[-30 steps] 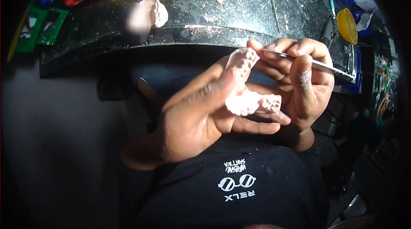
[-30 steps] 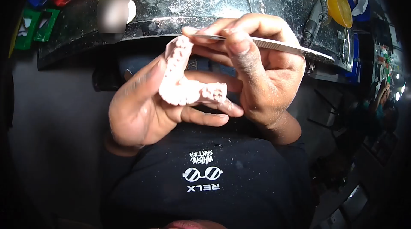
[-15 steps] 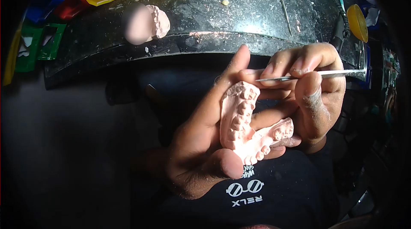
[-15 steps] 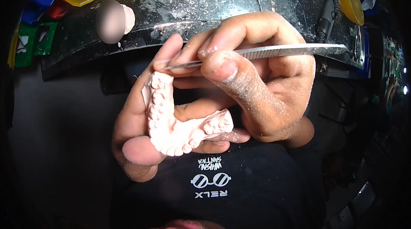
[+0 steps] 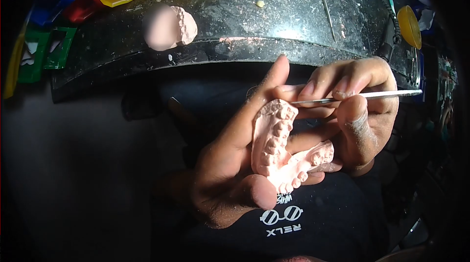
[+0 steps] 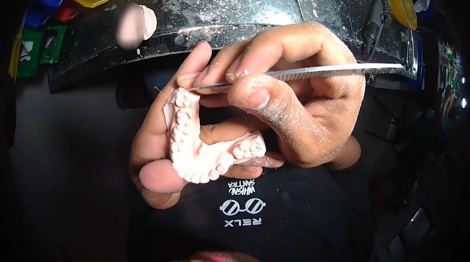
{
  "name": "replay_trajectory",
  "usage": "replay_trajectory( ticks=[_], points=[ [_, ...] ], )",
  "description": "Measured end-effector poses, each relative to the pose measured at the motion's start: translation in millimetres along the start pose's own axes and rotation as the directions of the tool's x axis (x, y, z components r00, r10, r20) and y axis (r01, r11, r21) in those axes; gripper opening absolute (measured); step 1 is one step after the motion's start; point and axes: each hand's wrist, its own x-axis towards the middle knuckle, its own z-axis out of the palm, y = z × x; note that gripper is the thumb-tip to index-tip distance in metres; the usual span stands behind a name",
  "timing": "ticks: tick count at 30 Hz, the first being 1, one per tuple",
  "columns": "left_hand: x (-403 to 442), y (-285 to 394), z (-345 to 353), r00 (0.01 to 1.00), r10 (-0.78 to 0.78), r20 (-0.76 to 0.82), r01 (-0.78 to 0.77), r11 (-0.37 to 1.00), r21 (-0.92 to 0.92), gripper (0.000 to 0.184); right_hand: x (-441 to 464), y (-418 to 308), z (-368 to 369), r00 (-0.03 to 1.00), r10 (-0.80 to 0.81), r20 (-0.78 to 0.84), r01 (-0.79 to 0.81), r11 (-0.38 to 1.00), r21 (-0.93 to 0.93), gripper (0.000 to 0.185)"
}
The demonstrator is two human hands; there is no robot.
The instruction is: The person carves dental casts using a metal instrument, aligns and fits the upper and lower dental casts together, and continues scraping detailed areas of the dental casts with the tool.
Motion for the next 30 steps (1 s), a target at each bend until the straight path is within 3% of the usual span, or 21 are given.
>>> replay_trajectory(
  ticks=[2,6,9,12,14,17,26,28,30],
  points=[
    [-1,0,-3,1.000,0.018,0.000,-0.018,1.000,-0.008,0.083,-1,0,0,1.000,-0.018,0.009,0.018,1.000,-0.007,0.018],
    [1,-3,-15,0.988,0.111,0.104,-0.133,0.964,0.231,0.103,-2,-2,-3,0.999,-0.032,0.020,0.034,0.995,-0.095,0.018],
    [6,-8,-36,0.965,0.169,0.198,-0.245,0.847,0.471,0.103,-4,-4,-5,0.999,-0.035,0.022,0.038,0.985,-0.166,0.021],
    [7,-7,-42,0.950,0.180,0.256,-0.295,0.789,0.539,0.099,-6,-3,-7,0.998,-0.049,0.028,0.053,0.982,-0.183,0.021],
    [6,-6,-39,0.939,0.187,0.289,-0.323,0.767,0.555,0.097,-6,-2,-8,0.997,-0.069,0.042,0.075,0.984,-0.163,0.021],
    [3,-2,-28,0.988,0.117,0.103,-0.150,0.897,0.417,0.096,-4,-4,-12,0.990,-0.083,0.112,0.106,0.969,-0.221,0.022],
    [3,0,-29,0.991,0.077,0.106,-0.115,0.898,0.425,0.096,-4,-6,-13,0.981,-0.113,0.157,0.159,0.936,-0.315,0.023],
    [4,-5,-34,0.973,0.136,0.185,-0.192,0.922,0.337,0.077,-3,-6,-12,0.980,-0.113,0.161,0.163,0.925,-0.342,0.022],
    [3,-6,-35,0.969,0.143,0.204,-0.200,0.934,0.296,0.072,-1,-5,-11,0.980,-0.111,0.167,0.162,0.927,-0.338,0.020]
  ],
)
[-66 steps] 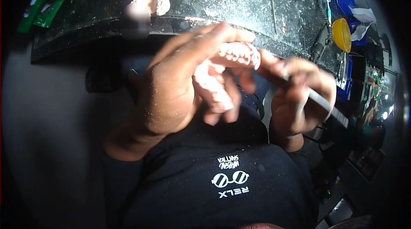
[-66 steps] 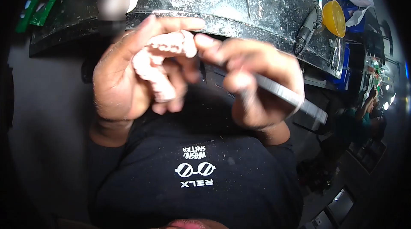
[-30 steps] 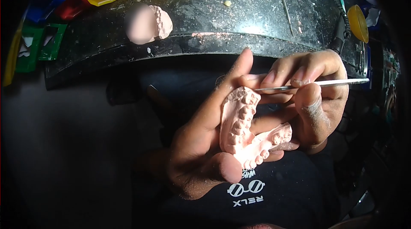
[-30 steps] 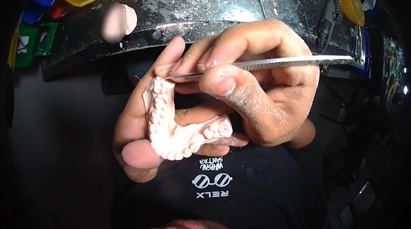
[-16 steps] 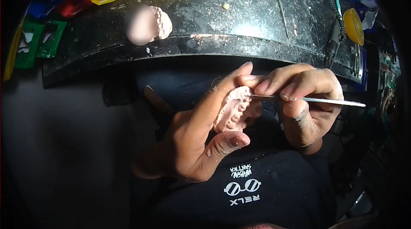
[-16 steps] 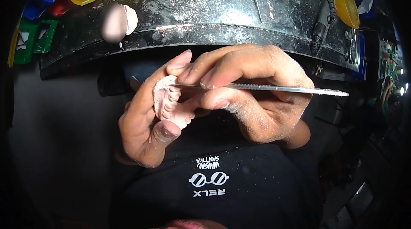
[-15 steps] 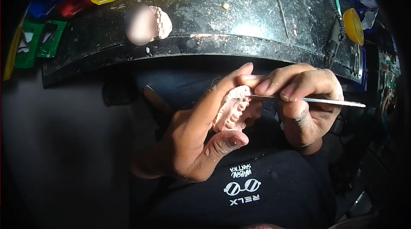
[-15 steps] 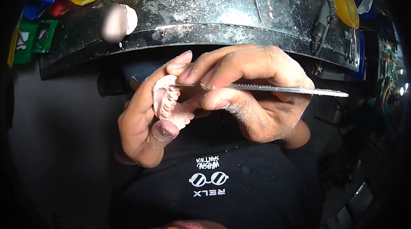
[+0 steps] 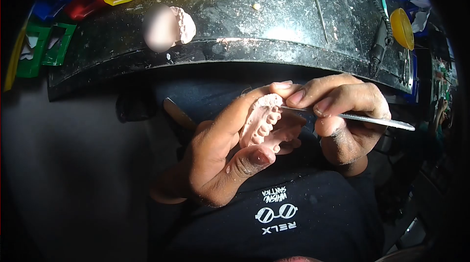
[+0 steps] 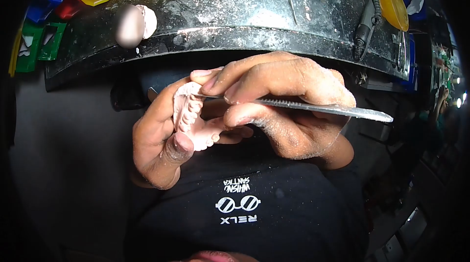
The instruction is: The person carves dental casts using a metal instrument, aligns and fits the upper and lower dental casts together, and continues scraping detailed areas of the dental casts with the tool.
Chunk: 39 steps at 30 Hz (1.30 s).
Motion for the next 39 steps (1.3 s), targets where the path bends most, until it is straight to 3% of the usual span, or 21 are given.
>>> replay_trajectory(
  ticks=[8,14,17,20,23,25,26,28,32,36,39],
  points=[
    [1,7,0,0.997,-0.076,0.010,0.076,0.996,-0.040,0.074,-6,7,-2,1.000,0.008,-0.023,-0.005,0.993,0.117,0.013],
    [2,8,-1,0.995,-0.087,0.049,0.091,0.992,-0.085,0.076,-4,2,-3,1.000,0.012,-0.002,-0.012,0.999,0.035,0.011],
    [0,7,-4,0.989,-0.132,0.074,0.139,0.985,-0.102,0.075,1,-4,-7,0.998,0.021,0.059,-0.016,0.996,-0.086,0.013],
    [-1,7,-5,0.988,-0.139,0.069,0.148,0.979,-0.144,0.075,5,0,-15,0.977,-0.122,0.177,0.170,0.943,-0.287,0.015],
    [1,10,-13,0.952,-0.237,0.195,0.274,0.941,-0.196,0.076,4,14,-15,0.942,-0.285,0.176,0.335,0.829,-0.448,0.012],
    [3,8,-10,0.940,-0.231,0.251,0.289,0.930,-0.226,0.079,3,34,-13,0.945,-0.309,0.102,0.311,0.763,-0.566,0.012],
    [3,10,-9,0.933,-0.237,0.272,0.312,0.907,-0.281,0.077,0,41,-16,0.967,-0.245,0.071,0.242,0.792,-0.561,0.011],
    [9,5,-13,0.961,-0.140,0.238,0.193,0.958,-0.213,0.074,-8,48,-16,0.990,-0.135,-0.040,0.100,0.871,-0.482,0.010],
    [12,0,-11,0.986,-0.090,0.141,0.108,0.987,-0.120,0.073,-12,38,-17,0.963,-0.180,-0.199,0.130,0.962,-0.239,0.007],
    [14,-3,-10,0.986,-0.083,0.142,0.099,0.989,-0.111,0.073,-12,18,-15,0.962,-0.209,-0.178,0.174,0.965,-0.196,0.011],
    [13,-6,-4,0.990,-0.105,0.090,0.117,0.983,-0.139,0.074,-12,3,-19,0.971,-0.239,-0.007,0.221,0.907,-0.359,0.029]
  ],
)
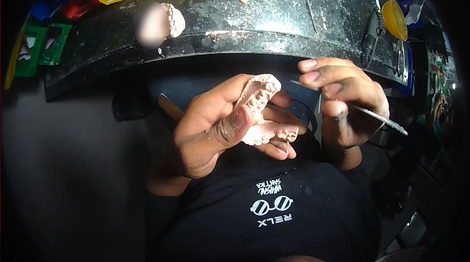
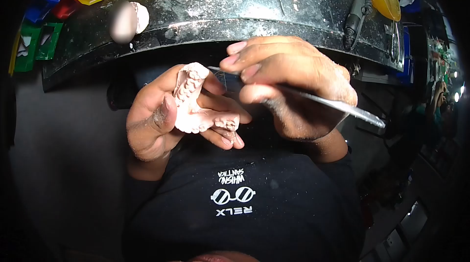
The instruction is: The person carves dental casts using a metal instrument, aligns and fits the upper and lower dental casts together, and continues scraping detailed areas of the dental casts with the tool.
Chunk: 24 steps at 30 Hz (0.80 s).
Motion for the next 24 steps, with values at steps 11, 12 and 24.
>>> replay_trajectory(
  ticks=[11,12,24],
  points=[
    [3,5,-8,0.996,-0.036,0.085,0.047,0.989,-0.142,0.071,-1,20,9,0.981,0.076,-0.177,-0.055,0.991,0.122,0.007],
    [4,5,-8,0.995,-0.058,0.078,0.070,0.984,-0.166,0.071,-1,16,10,0.971,0.148,-0.186,-0.115,0.977,0.179,0.006],
    [5,1,5,0.998,0.006,-0.056,-0.004,0.999,0.034,0.083,-2,5,5,0.999,0.040,0.020,-0.041,0.999,0.027,0.026]
  ],
)
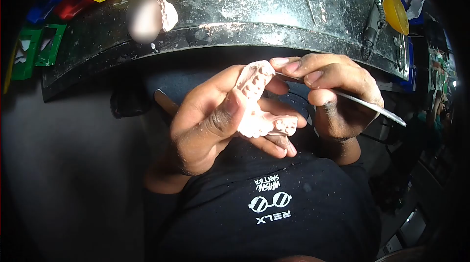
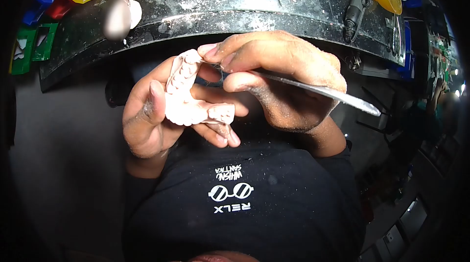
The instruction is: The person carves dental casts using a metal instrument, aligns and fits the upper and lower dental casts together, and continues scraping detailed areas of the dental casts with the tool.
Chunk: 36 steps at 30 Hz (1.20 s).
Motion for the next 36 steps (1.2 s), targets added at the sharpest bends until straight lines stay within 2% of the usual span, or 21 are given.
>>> replay_trajectory(
  ticks=[4,5,11,16,17,18,19,21,23,24,25,27,28,32,36],
  points=[
    [0,-6,6,0.994,0.065,-0.085,-0.060,0.996,0.069,0.088,-1,-2,2,1.000,-0.010,0.003,0.010,0.994,-0.106,0.035],
    [0,-7,5,0.995,0.074,-0.067,-0.069,0.994,0.081,0.090,-1,-1,3,1.000,-0.014,0.006,0.014,0.992,-0.124,0.038],
    [-1,-8,6,0.994,0.099,-0.049,-0.093,0.990,0.109,0.092,-3,4,4,0.997,-0.082,-0.017,0.079,0.990,-0.116,0.033],
    [-2,-8,5,0.992,0.099,-0.082,-0.091,0.991,0.099,0.090,0,4,6,0.991,-0.133,0.033,0.136,0.978,-0.157,0.028],
    [-3,-6,0,0.997,0.066,-0.032,-0.062,0.993,0.102,0.088,0,5,6,0.989,-0.142,0.039,0.146,0.976,-0.159,0.027],
    [-4,-5,-3,0.999,0.032,0.019,-0.034,0.994,0.107,0.086,-2,7,6,0.985,-0.165,0.042,0.169,0.979,-0.112,0.016],
    [-4,-5,-1,0.999,0.034,0.020,-0.036,0.994,0.107,0.086,-3,9,4,0.982,-0.174,0.067,0.180,0.979,-0.092,0.017],
    [-4,-3,5,0.996,0.020,-0.082,-0.014,0.997,0.075,0.080,-3,13,-1,0.975,-0.192,0.115,0.199,0.979,-0.050,0.025],
    [-3,-2,-2,0.999,-0.014,-0.048,0.018,0.997,0.075,0.078,-3,19,1,0.969,-0.226,0.103,0.239,0.963,-0.127,0.018],
    [-3,-1,-5,0.999,-0.050,-0.013,0.051,0.996,0.076,0.076,-2,25,0,0.965,-0.243,0.097,0.260,0.937,-0.233,0.014],
    [-5,1,-2,0.996,-0.089,0.020,0.089,0.996,-0.005,0.070,0,31,-2,0.964,-0.249,0.094,0.266,0.904,-0.335,0.010],
    [-9,6,-2,0.990,-0.119,0.076,0.123,0.992,-0.042,0.069,-5,46,-4,0.970,-0.242,0.011,0.225,0.883,-0.411,0.009],
    [-6,3,-6,0.994,-0.073,0.076,0.078,0.995,-0.065,0.069,-6,47,-2,0.975,-0.218,-0.041,0.183,0.896,-0.405,0.010],
    [-2,4,-8,0.996,-0.090,0.028,0.092,0.994,-0.059,0.071,-7,35,-6,0.975,-0.199,-0.098,0.164,0.944,-0.286,0.010],
    [0,2,-7,1.000,0.022,-0.015,-0.022,1.000,0.015,0.071,-8,33,-9,0.974,-0.186,-0.132,0.151,0.959,-0.238,0.008]
  ],
)
